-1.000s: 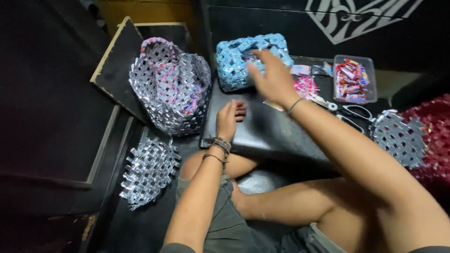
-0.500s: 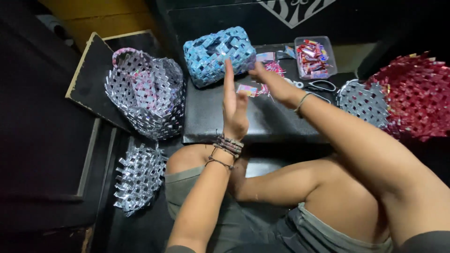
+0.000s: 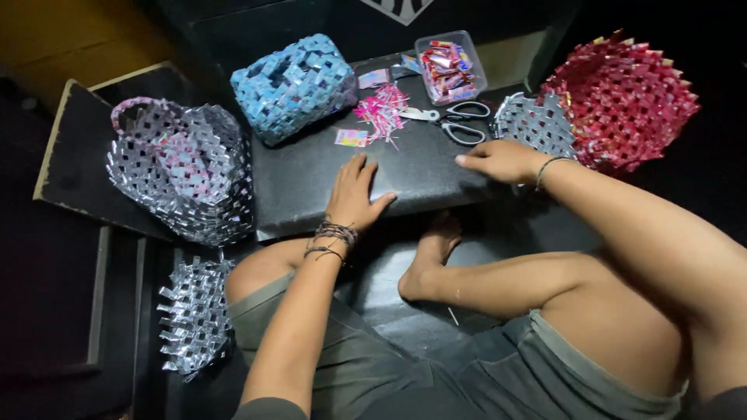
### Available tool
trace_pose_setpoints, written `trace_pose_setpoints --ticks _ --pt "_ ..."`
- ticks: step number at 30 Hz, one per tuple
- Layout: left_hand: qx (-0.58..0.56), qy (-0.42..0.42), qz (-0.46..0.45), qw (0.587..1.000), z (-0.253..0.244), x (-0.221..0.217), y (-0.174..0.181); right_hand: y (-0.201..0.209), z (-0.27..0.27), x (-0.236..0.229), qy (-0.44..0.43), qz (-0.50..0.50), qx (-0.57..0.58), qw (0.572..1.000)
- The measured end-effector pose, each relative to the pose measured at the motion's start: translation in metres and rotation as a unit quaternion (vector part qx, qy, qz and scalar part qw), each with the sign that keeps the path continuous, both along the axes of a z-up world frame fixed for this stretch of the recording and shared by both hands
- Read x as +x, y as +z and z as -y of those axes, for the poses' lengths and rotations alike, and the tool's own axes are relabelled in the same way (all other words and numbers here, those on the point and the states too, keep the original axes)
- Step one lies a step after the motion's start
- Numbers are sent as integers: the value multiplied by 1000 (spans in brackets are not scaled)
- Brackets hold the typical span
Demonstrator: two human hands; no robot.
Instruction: The person folds small silver plastic sachets into strips and weaves them into structured baskets by hand while sitting on the floor.
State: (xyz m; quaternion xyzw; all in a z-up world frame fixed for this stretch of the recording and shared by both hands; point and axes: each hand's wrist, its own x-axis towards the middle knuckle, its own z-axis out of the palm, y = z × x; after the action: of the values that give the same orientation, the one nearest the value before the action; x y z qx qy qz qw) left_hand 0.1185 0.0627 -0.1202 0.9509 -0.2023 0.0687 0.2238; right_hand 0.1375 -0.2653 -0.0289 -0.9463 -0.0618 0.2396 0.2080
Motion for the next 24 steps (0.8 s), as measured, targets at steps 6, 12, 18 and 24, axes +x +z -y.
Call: trace_pose_setpoints --ticks 6,12,18,24 --pt "112 28 -77 990 3 30 14 9 14 23 -22 11 89 996" --pt "258 13 -150 954 23 92 49 12 70 38 -57 197 9 979" --pt "377 -103 95 916 100 142 82 -51 180 66 -161 195 -80 964" --pt "336 -269 75 900 203 129 82 -84 214 36 -173 -6 -39 984"
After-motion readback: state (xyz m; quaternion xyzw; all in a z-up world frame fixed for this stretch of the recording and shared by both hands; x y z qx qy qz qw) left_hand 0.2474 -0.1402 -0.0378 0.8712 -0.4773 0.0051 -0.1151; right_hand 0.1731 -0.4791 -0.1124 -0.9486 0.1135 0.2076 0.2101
